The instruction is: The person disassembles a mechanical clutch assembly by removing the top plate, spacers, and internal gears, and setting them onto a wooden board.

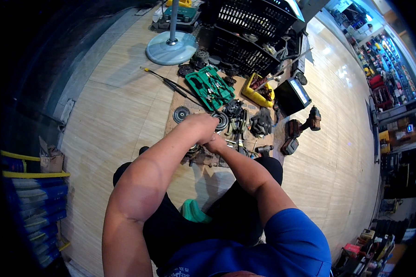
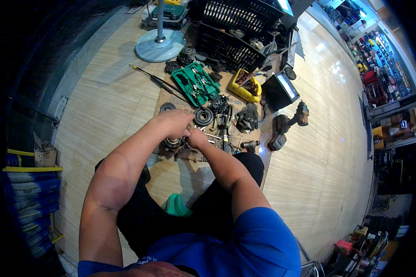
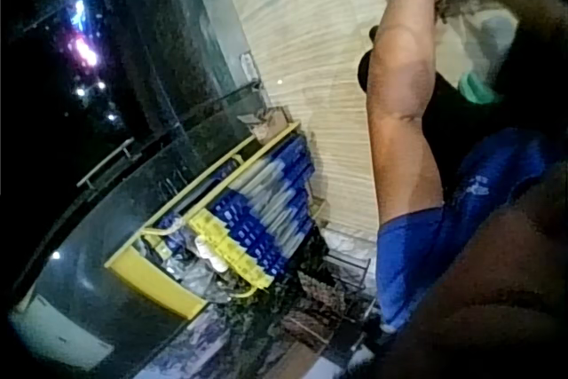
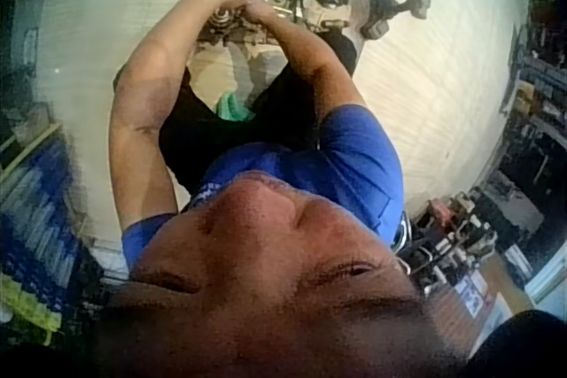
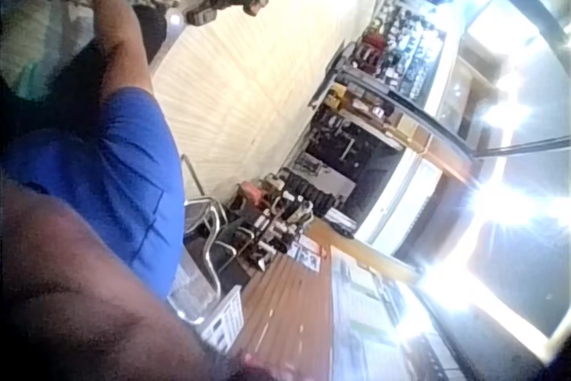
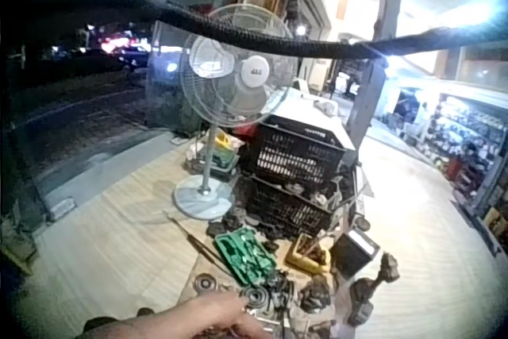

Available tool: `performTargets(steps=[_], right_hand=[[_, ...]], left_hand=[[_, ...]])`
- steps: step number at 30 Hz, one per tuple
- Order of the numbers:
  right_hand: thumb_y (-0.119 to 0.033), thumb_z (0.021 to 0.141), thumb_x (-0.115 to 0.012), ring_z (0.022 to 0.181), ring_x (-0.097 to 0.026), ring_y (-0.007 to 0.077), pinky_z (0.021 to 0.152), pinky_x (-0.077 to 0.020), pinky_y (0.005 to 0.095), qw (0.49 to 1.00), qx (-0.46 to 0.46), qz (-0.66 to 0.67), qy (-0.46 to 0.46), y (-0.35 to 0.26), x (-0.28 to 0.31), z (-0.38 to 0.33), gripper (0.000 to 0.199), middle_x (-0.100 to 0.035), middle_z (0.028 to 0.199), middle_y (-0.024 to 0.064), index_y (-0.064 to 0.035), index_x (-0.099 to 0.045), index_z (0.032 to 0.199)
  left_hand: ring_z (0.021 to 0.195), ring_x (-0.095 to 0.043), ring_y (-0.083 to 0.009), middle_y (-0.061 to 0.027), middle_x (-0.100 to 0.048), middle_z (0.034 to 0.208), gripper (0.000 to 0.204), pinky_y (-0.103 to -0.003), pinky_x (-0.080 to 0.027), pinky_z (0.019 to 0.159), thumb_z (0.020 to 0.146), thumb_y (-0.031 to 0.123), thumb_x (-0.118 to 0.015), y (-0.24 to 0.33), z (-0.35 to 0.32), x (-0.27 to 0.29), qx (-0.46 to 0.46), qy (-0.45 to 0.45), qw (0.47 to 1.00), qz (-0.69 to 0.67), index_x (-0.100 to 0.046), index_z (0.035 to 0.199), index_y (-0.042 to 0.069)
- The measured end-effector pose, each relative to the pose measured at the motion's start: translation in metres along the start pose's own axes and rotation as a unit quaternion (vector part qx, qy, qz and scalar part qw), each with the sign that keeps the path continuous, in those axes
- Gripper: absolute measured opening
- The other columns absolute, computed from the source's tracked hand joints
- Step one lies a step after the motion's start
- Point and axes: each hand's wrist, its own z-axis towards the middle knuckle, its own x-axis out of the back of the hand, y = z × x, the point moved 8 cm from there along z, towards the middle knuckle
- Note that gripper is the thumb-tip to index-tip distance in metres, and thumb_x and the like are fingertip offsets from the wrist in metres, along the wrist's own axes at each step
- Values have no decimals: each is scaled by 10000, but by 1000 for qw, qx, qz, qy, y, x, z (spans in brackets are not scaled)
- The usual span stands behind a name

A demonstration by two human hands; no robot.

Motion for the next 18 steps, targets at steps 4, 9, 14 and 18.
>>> performTargets(steps=[4,9,14,18], right_hand=[[-238,862,-605,970,-696,393,858,-565,475,1000,8,-29,8,17,-11,11,275,-710,1026,245,-5,-724,947],[-228,856,-599,962,-697,398,861,-565,479,997,59,-40,40,55,-25,28,273,-709,1023,253,-1,-726,938],[-229,853,-605,975,-692,401,875,-558,486,999,30,-17,5,22,-27,19,271,-708,1031,254,-12,-728,958],[-245,842,-623,980,-689,401,874,-553,491,1000,23,-8,-16,15,-30,19,281,-706,1025,259,-22,-732,976]], left_hand=[[1135,-641,-363,-211,-673,1202,546,-454,-524,949,842,285,-756,4,2,2,-6,5,1000,2,-575,1294,39],[1130,-643,-365,-217,-673,1196,579,-455,-526,947,842,287,-755,17,7,11,-26,19,999,13,-561,1330,43],[1136,-640,-368,-221,-670,1203,600,-452,-525,954,842,291,-755,3,0,1,-5,2,1000,9,-552,1352,49],[1144,-635,-369,-220,-663,1218,604,-452,-521,963,844,295,-756,-6,-1,-5,8,4,1000,3,-552,1357,51]])
